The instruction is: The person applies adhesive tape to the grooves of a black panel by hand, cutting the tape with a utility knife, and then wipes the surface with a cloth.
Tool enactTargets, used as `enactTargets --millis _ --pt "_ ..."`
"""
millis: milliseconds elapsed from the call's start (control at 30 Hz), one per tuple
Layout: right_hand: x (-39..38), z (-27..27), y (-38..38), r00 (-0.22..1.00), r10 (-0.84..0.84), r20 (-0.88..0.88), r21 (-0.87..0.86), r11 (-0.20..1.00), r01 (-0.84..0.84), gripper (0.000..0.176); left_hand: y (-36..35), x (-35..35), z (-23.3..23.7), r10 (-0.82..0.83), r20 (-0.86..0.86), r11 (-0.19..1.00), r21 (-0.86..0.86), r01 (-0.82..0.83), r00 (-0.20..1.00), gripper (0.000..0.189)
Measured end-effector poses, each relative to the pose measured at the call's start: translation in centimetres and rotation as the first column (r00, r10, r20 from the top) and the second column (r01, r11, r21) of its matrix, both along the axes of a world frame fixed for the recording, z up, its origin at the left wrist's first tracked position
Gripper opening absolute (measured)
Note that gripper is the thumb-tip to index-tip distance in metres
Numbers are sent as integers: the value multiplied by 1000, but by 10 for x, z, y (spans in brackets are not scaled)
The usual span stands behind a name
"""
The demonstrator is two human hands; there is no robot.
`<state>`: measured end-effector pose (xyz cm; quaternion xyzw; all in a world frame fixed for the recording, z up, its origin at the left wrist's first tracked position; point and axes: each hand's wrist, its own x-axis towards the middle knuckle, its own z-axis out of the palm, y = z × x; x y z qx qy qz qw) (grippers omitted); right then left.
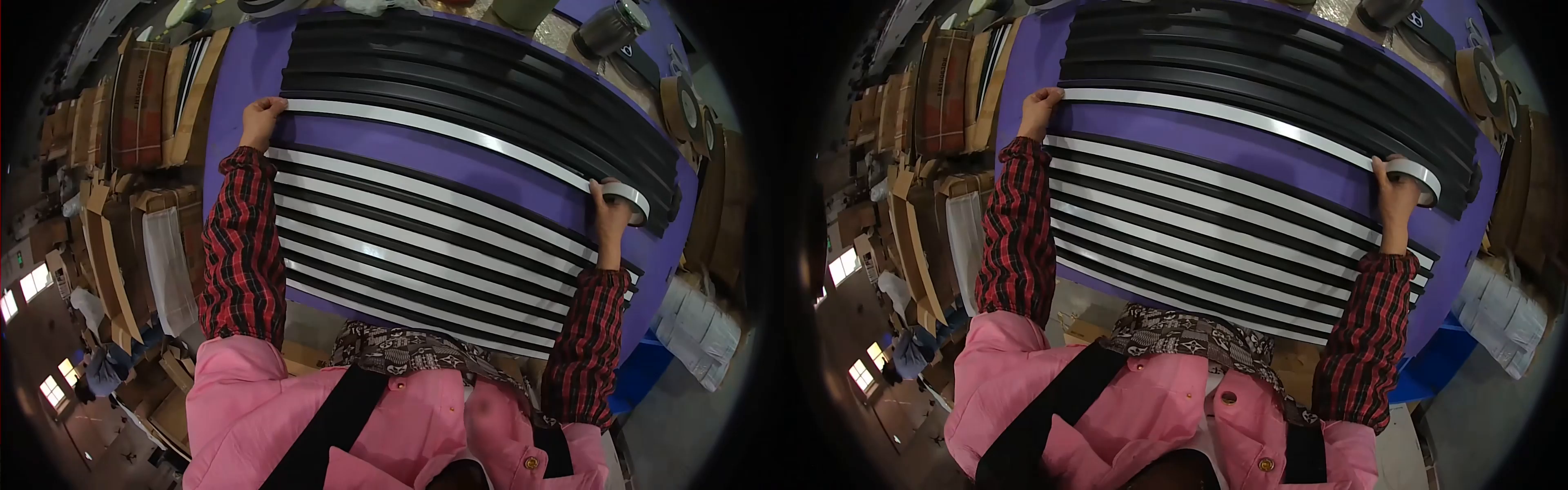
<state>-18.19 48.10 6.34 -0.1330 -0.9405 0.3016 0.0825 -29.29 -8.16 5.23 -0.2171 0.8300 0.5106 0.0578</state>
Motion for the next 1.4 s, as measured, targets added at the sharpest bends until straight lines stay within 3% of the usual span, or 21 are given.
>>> enactTargets --millis 33,167,267,433,500,567,600,667,733,800,833,867,900,933,1000,1167,1200,1233,1267,1333,1400 --pt "-1 3 -1 998 32 46 160 986 -39 34 -5 1 -6 -10 12 1000 7 10 1000 14" --pt "-3 -18 4 996 -53 75 207 978 36 49 -22 -3 -20 -24 -27 999 -45 23 999 15" --pt "-1 -17 1 993 -60 101 386 923 17 51 -35 -10 -35 5 5 994 -112 -4 1000 22" --pt "-4 -8 -15 992 -104 77 326 943 73 39 -21 -9 -14 -18 -21 975 -222 13 1000 29" --pt "-4 -9 -20 992 -110 63 311 947 85 37 3 -5 8 -55 25 585 -809 53 998 33" --pt "-5 -9 -21 996 -88 -11 386 918 86 35 38 -1 -3 -161 -87 631 -775 34 983 31" --pt "-5 -11 -20 995 -84 -48 394 914 96 36 65 4 -10 -244 -190 677 -735 27 951 30" --pt "-6 -9 -19 996 -89 -2 347 934 84 35 212 42 3 -491 -301 806 -513 296 817 16" --pt "-5 -5 -17 998 -45 52 206 978 33 36 322 72 1 -746 -482 664 -492 563 459 14" --pt "3 12 -10 999 23 46 -22 1000 -22 37 390 86 -2 -823 -448 565 -586 580 349 20" --pt "10 15 -6 999 24 48 -15 1000 -23 37 409 90 -4 -845 -444 531 -636 561 297 23" --pt "13 15 -4 988 -98 -116 -590 807 11 35 415 91 -7 -841 -449 537 -630 561 301 23" --pt "15 16 4 939 -291 -181 -944 318 -83 33 418 93 -7 -865 -398 502 -703 503 307 26" --pt "21 22 22 893 -416 -171 -985 69 -157 28 421 94 -6 -887 -344 454 -771 446 309 29" --pt "28 29 69 779 -592 -206 -939 -103 -327 22 420 96 -4 -922 -221 357 -803 477 319 36" --pt "53 5 199 637 -716 -284 -959 199 -203 9 429 100 1 -935 -33 208 -858 469 354 48" --pt "54 0 210 729 -618 -292 -864 498 76 11 432 100 4 -937 -35 206 -859 469 348 48" --pt "55 -6 220 815 -527 -239 -605 738 300 15 434 100 6 -931 6 181 -861 476 366 49" --pt "56 -15 227 830 -499 -250 -382 838 389 27 436 100 7 -923 49 155 -861 484 382 49" --pt "51 -22 231 865 -485 -131 -156 871 465 34 436 101 7 -921 80 131 -857 498 382 51" --pt "51 -27 231 869 -479 -125 -120 877 466 37 437 101 9 -919 76 136 -859 493 387 54"
